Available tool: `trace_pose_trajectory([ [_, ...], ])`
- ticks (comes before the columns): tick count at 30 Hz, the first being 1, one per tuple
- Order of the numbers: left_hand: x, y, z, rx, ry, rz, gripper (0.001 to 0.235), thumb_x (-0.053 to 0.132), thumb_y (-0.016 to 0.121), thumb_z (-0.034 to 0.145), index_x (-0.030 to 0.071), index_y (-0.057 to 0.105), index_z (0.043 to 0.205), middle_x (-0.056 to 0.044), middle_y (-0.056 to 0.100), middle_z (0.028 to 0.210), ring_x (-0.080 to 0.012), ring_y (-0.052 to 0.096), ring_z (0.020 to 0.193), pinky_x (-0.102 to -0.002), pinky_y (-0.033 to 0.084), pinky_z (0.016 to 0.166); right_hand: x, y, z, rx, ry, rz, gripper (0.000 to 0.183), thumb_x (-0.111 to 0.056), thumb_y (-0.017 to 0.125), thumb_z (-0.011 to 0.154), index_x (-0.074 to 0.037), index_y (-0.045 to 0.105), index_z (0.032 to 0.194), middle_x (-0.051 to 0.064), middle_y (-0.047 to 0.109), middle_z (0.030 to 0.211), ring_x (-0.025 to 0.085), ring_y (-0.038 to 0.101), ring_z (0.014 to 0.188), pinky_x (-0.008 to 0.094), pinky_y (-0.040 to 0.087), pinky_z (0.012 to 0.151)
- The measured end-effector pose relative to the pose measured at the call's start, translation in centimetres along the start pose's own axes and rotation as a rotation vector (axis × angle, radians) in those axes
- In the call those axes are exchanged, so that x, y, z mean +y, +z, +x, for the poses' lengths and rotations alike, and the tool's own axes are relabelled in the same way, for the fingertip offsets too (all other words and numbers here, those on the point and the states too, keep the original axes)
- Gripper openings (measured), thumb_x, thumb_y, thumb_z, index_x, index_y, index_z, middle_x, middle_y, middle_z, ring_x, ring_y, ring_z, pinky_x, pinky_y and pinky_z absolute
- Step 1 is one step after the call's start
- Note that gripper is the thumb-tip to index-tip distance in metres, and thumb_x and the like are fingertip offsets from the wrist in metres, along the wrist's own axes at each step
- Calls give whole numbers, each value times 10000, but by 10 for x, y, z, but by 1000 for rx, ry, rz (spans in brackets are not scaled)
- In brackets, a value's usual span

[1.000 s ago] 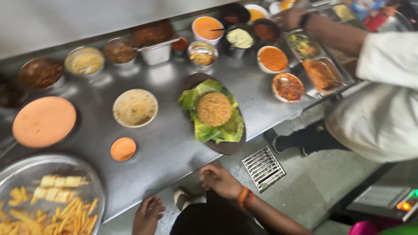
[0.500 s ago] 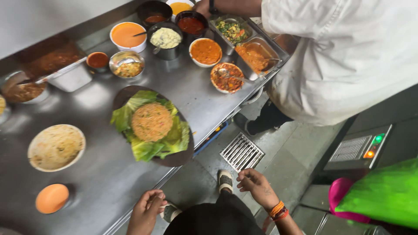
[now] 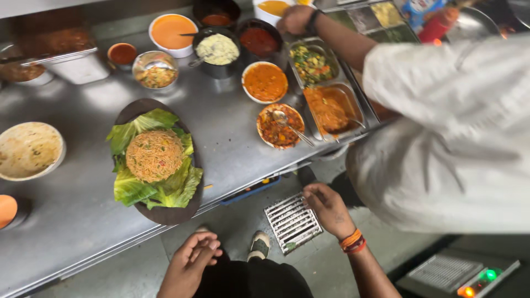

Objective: The person assembles a food platter by placing a molded rice ball on lettuce, adding mixed vegetables, placing a skewer of paneer cubes, and arranging french fries around the rice. The person uses a spoon and hands to arrange the items on a wooden board.

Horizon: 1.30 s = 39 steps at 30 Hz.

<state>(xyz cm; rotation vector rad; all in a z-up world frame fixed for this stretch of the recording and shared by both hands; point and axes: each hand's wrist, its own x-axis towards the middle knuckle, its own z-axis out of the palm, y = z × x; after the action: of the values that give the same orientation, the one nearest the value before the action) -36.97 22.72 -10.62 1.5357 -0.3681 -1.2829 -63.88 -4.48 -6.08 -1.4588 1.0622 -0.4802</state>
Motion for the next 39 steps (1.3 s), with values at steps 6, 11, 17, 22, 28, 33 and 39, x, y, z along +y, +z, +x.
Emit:
trace_pose_trajectory([
  [6, 30, -5, 17, 147, -21, -52, 314, 156, 663, 918, 17, 656, 1199, -79, 738, 1032, -183, 739, 928, -340, 567, 780, -47, 34, 67, -110, -335, -182, 142, -51, 624, 960, -19, 653, 1095, 14, 710, 921, 77, 685, 869, 238, 552, 783],
  [11, 78, -14, 52, 41, 107, -46, 303, 147, 647, 936, 3, 637, 1202, -59, 750, 1003, -146, 731, 943, -302, 546, 794, -73, 49, 87, -82, -238, -341, 169, -79, 675, 936, -47, 673, 1102, 70, 702, 861, 144, 671, 768, 282, 540, 688],
  [17, 110, -24, 68, 97, 129, 54, 263, 119, 640, 960, -5, 656, 1191, -68, 738, 978, -146, 711, 915, -298, 547, 797, -50, 25, 107, 441, -337, -1072, 340, -301, 702, 903, -31, 672, 1108, 192, 722, 1009, 396, 694, 868, 471, 552, 729],
  [22, 127, 1, 81, 75, 138, -21, 261, 104, 639, 942, -1, 656, 1180, -54, 735, 994, -137, 702, 904, -291, 547, 790, -33, 21, 145, 409, -159, -1105, 452, -376, 636, 952, 29, 606, 1150, 244, 716, 914, 467, 680, 808, 566, 538, 657],
  [28, 164, 69, 133, -35, 236, 63, 231, 170, 652, 961, 24, 640, 1140, -33, 726, 984, -104, 725, 906, -249, 570, 770, -47, 10, 151, 375, -189, -936, 211, -268, 563, 1027, -61, 540, 1067, 238, 667, 713, 485, 637, 659, 596, 485, 566],
  [33, 196, 128, 234, -132, 383, -6, 218, 213, 639, 1023, 38, 623, 1153, -11, 682, 954, -77, 653, 798, -241, 500, 643, -53, -14, 137, 336, -282, -975, 135, -220, 534, 1046, -88, 544, 1020, 193, 672, 718, 429, 640, 627, 552, 474, 552],
  [39, 219, 225, 389, 98, 450, 769, 301, 272, 658, 976, -9, 692, 873, -242, 717, 853, -396, 696, 819, -474, 531, 761, -62, -83, 142, 174, -14, 556, 194, -169, 510, 1126, -16, 583, 1220, -31, 409, 763, 86, 347, 630, 258, 311, 536],
])
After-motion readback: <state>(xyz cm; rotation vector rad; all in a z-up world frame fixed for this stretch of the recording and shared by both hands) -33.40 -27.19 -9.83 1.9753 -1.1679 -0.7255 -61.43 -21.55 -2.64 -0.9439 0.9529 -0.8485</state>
